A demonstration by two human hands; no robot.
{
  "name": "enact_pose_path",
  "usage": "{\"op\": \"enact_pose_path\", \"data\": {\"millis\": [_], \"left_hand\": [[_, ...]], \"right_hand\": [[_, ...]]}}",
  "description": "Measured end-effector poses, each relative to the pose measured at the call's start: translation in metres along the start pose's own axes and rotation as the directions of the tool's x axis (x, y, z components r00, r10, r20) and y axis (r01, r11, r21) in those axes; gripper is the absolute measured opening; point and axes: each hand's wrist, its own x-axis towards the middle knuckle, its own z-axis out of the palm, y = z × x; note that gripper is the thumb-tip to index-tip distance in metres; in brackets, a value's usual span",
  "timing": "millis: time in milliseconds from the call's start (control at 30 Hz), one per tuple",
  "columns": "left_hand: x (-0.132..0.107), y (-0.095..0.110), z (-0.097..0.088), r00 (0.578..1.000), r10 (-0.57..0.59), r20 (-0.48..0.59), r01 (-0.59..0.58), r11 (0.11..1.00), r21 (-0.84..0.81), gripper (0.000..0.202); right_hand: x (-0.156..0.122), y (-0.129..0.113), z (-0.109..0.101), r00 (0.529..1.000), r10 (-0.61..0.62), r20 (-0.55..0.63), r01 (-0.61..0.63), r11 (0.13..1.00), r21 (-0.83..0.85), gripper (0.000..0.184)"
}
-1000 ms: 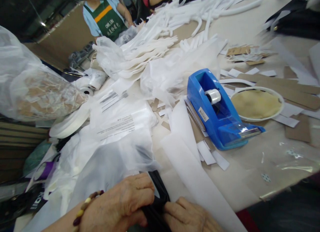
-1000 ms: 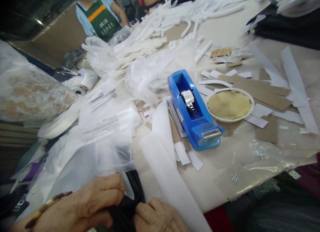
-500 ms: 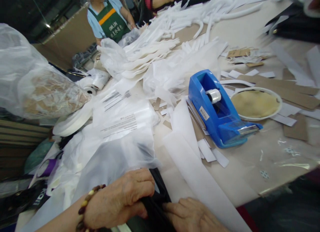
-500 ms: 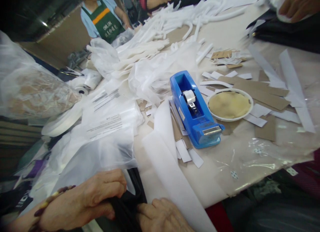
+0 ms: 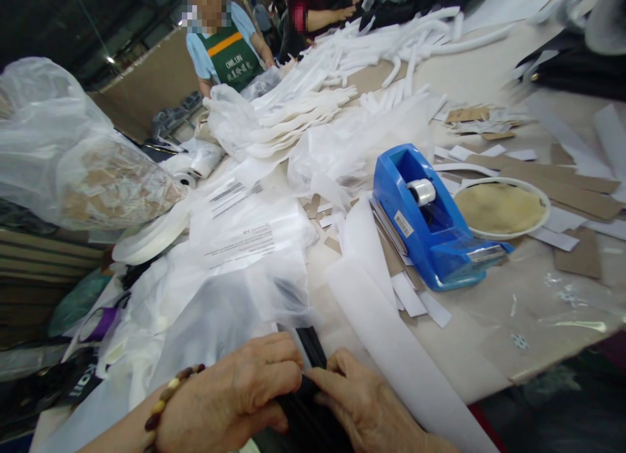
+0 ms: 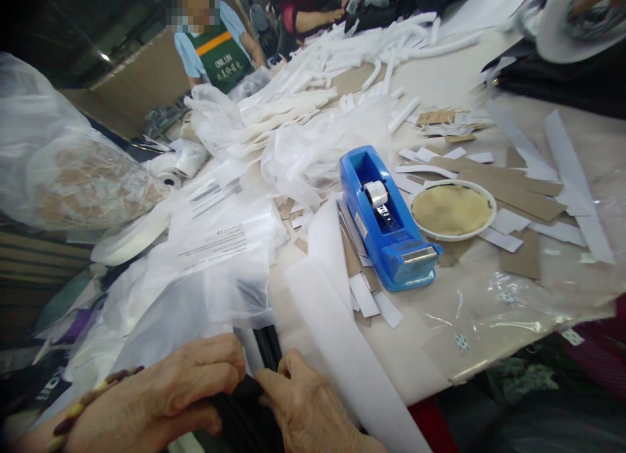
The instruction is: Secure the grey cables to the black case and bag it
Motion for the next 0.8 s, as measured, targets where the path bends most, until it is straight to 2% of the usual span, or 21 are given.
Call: {"op": "enact_pose_path", "data": {"millis": [133,233,333,400,467,533,600,667,733,800], "left_hand": [[-0.003,0.0,0.002,1.0,-0.004,0.005,0.004,1.0,-0.017,0.033],[-0.005,-0.001,0.001,0.994,-0.092,0.051,0.095,0.994,-0.052,0.037],[-0.006,-0.005,-0.004,0.98,-0.165,0.11,0.174,0.982,-0.077,0.054],[-0.004,-0.009,-0.007,0.986,-0.088,0.14,0.097,0.993,-0.063,0.065],[0.002,-0.015,-0.009,0.984,0.033,0.174,-0.032,0.999,-0.011,0.065],[0.01,-0.023,-0.009,0.97,0.104,0.221,-0.117,0.992,0.049,0.066],[0.02,-0.03,-0.008,0.954,0.144,0.262,-0.169,0.983,0.076,0.076],[0.028,-0.034,-0.008,0.938,0.195,0.288,-0.221,0.973,0.062,0.091],[0.033,-0.034,-0.009,0.921,0.234,0.31,-0.258,0.965,0.037,0.098],[0.034,-0.03,-0.011,0.922,0.212,0.323,-0.239,0.97,0.046,0.095]], "right_hand": [[0.006,0.0,0.001,0.999,-0.016,-0.04,0.012,0.993,-0.116,0.015],[0.009,0.001,0.006,0.993,-0.087,-0.078,0.072,0.981,-0.178,0.011],[0.008,0.001,0.012,0.977,-0.165,-0.138,0.129,0.964,-0.233,0.01],[0.003,0.0,0.009,0.962,-0.201,-0.184,0.142,0.947,-0.289,0.01],[-0.005,-0.002,-0.002,0.935,-0.242,-0.258,0.134,0.917,-0.375,0.012],[-0.016,-0.002,-0.02,0.882,-0.307,-0.358,0.083,0.848,-0.523,0.014],[-0.026,0.002,-0.036,0.822,-0.35,-0.45,-0.056,0.735,-0.675,0.024],[-0.033,0.009,-0.046,0.797,-0.326,-0.509,-0.216,0.632,-0.744,0.037],[-0.036,0.016,-0.047,0.789,-0.259,-0.557,-0.319,0.602,-0.732,0.045],[-0.036,0.021,-0.044,0.783,-0.213,-0.584,-0.351,0.623,-0.699,0.05]]}}
